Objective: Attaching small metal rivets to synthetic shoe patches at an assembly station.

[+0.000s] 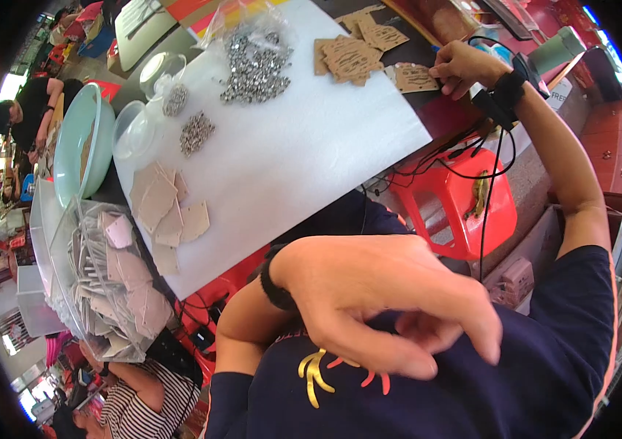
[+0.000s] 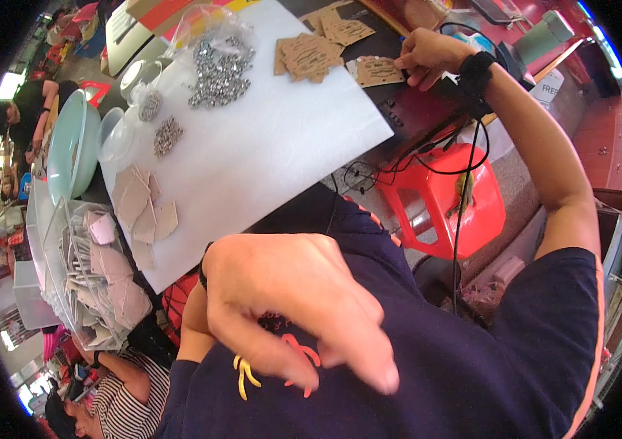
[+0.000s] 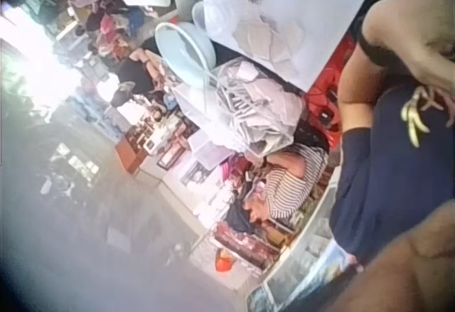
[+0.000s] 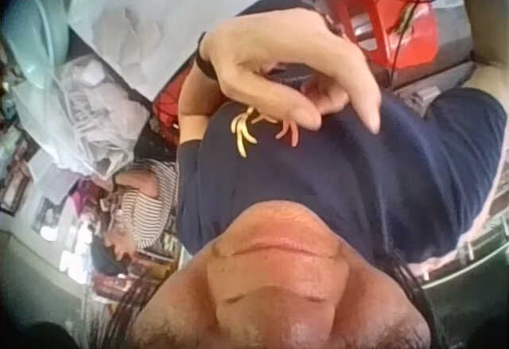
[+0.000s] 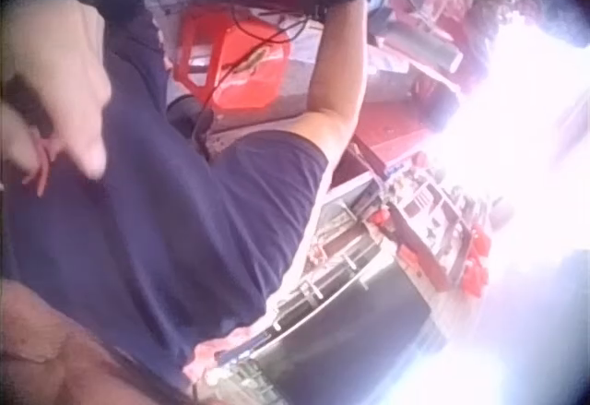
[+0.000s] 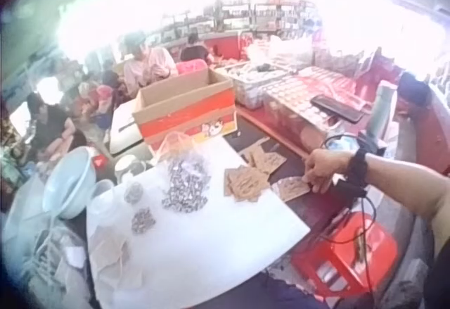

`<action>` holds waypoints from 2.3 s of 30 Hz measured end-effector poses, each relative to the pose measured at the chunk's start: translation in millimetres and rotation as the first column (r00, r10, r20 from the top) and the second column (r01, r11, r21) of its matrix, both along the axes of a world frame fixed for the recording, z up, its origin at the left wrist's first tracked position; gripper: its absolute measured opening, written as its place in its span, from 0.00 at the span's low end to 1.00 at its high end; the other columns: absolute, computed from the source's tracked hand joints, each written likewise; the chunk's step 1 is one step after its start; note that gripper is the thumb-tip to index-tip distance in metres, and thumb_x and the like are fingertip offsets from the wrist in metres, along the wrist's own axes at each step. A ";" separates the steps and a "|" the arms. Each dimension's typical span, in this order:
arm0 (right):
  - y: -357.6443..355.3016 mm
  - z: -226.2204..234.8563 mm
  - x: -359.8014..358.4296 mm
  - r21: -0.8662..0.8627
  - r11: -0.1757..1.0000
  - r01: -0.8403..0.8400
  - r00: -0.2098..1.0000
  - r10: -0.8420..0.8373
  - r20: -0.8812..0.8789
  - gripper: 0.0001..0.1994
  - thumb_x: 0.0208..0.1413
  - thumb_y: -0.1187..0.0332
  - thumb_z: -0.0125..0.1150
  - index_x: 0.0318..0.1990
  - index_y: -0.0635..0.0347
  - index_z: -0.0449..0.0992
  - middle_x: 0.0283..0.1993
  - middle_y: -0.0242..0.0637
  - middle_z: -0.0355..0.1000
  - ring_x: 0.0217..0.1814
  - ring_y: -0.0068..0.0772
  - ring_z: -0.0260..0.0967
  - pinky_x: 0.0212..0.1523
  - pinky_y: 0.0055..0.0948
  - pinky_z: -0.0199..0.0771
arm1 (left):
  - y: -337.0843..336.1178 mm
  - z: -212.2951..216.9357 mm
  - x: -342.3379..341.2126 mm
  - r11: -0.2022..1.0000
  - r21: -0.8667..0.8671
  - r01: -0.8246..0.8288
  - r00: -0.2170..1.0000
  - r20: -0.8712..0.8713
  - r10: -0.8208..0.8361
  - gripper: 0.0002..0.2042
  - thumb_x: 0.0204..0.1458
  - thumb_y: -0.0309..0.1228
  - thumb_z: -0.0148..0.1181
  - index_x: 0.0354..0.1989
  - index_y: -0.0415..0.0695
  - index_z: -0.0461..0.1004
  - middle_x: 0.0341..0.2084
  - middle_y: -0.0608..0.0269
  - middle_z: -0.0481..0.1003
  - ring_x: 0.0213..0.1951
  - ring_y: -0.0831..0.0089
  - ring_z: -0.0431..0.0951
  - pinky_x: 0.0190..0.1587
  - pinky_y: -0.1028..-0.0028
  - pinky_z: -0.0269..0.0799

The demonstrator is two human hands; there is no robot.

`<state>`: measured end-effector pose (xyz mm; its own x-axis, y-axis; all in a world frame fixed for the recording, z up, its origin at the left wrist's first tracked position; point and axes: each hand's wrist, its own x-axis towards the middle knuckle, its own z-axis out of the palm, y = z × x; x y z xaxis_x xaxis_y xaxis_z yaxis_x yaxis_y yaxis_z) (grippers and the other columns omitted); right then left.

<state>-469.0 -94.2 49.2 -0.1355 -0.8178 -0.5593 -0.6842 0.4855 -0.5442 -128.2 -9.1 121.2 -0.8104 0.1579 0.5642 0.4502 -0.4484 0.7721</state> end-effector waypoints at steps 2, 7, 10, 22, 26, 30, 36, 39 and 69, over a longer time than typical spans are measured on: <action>-0.4 1.2 -6.6 -0.016 0.999 0.040 0.994 -0.039 0.101 0.10 0.60 0.66 0.58 0.39 0.66 0.73 0.29 0.36 0.74 0.28 0.28 0.77 0.29 0.32 0.84 | -4.8 -10.8 10.9 0.995 -0.040 -0.089 0.991 0.092 0.093 0.21 0.52 0.24 0.60 0.54 0.29 0.70 0.26 0.55 0.75 0.24 0.69 0.75 0.25 0.74 0.71; 8.7 5.0 -6.9 -0.115 0.993 0.031 0.999 -0.029 0.022 0.11 0.59 0.66 0.59 0.40 0.66 0.74 0.29 0.34 0.73 0.27 0.25 0.76 0.27 0.28 0.82 | -15.6 -40.2 37.6 0.940 -0.030 -0.339 0.906 0.258 0.335 0.22 0.50 0.27 0.61 0.52 0.27 0.69 0.25 0.52 0.75 0.26 0.69 0.77 0.28 0.74 0.73; 12.9 5.6 8.2 -0.231 0.956 -0.181 0.983 0.172 -0.062 0.12 0.54 0.67 0.63 0.44 0.62 0.75 0.30 0.29 0.70 0.27 0.22 0.71 0.24 0.22 0.73 | -16.3 -51.4 47.5 0.905 0.065 -0.421 0.865 0.328 0.379 0.19 0.53 0.24 0.56 0.55 0.35 0.68 0.26 0.61 0.74 0.28 0.75 0.76 0.33 0.77 0.69; 26.4 3.6 -4.7 -0.279 0.957 -0.076 0.988 0.110 0.112 0.12 0.53 0.67 0.66 0.40 0.59 0.71 0.33 0.29 0.72 0.31 0.19 0.67 0.29 0.21 0.69 | -30.1 -69.9 48.5 0.837 0.047 -0.545 0.765 0.437 0.473 0.19 0.57 0.29 0.54 0.56 0.35 0.66 0.30 0.58 0.73 0.33 0.75 0.74 0.38 0.75 0.68; 37.7 22.4 5.4 -0.323 0.944 0.072 0.918 0.064 0.391 0.10 0.57 0.67 0.65 0.40 0.59 0.71 0.32 0.26 0.72 0.29 0.13 0.67 0.28 0.15 0.68 | -39.2 -76.8 55.9 0.771 -0.028 -0.637 0.653 0.512 0.558 0.17 0.59 0.30 0.54 0.55 0.36 0.66 0.33 0.60 0.73 0.36 0.75 0.74 0.40 0.75 0.70; 41.3 43.7 44.1 -0.328 0.943 -0.059 0.798 0.242 0.553 0.13 0.56 0.67 0.66 0.46 0.60 0.75 0.34 0.24 0.73 0.31 0.12 0.67 0.31 0.16 0.70 | -41.6 -75.5 35.6 0.485 -0.210 -0.849 0.312 0.542 0.780 0.19 0.58 0.29 0.54 0.57 0.36 0.64 0.44 0.57 0.71 0.44 0.70 0.73 0.45 0.70 0.71; 33.6 58.3 126.0 -0.486 0.815 -0.317 0.648 0.560 0.516 0.12 0.52 0.73 0.69 0.43 0.64 0.77 0.35 0.26 0.72 0.38 0.15 0.68 0.39 0.19 0.69 | -41.1 -65.6 27.6 0.351 -0.243 -0.904 0.196 0.496 0.846 0.16 0.54 0.26 0.63 0.50 0.37 0.70 0.40 0.64 0.73 0.40 0.81 0.73 0.43 0.78 0.71; 33.7 66.4 150.6 -0.533 0.777 -0.334 0.659 0.597 0.458 0.11 0.51 0.72 0.70 0.42 0.63 0.78 0.35 0.27 0.72 0.38 0.15 0.68 0.40 0.20 0.69 | -35.1 -58.5 34.8 0.303 -0.296 -0.906 0.110 0.526 0.843 0.10 0.55 0.26 0.63 0.43 0.38 0.74 0.32 0.69 0.75 0.34 0.85 0.73 0.39 0.81 0.70; 48.0 47.8 197.9 -0.930 -0.084 -0.357 0.772 0.533 -0.345 0.12 0.41 0.75 0.70 0.38 0.60 0.81 0.32 0.35 0.72 0.26 0.31 0.69 0.23 0.28 0.68 | -26.0 -53.0 72.3 -0.414 -0.421 -0.807 -0.207 -0.455 0.866 0.19 0.39 0.14 0.69 0.37 0.42 0.68 0.39 0.56 0.73 0.42 0.64 0.75 0.45 0.68 0.73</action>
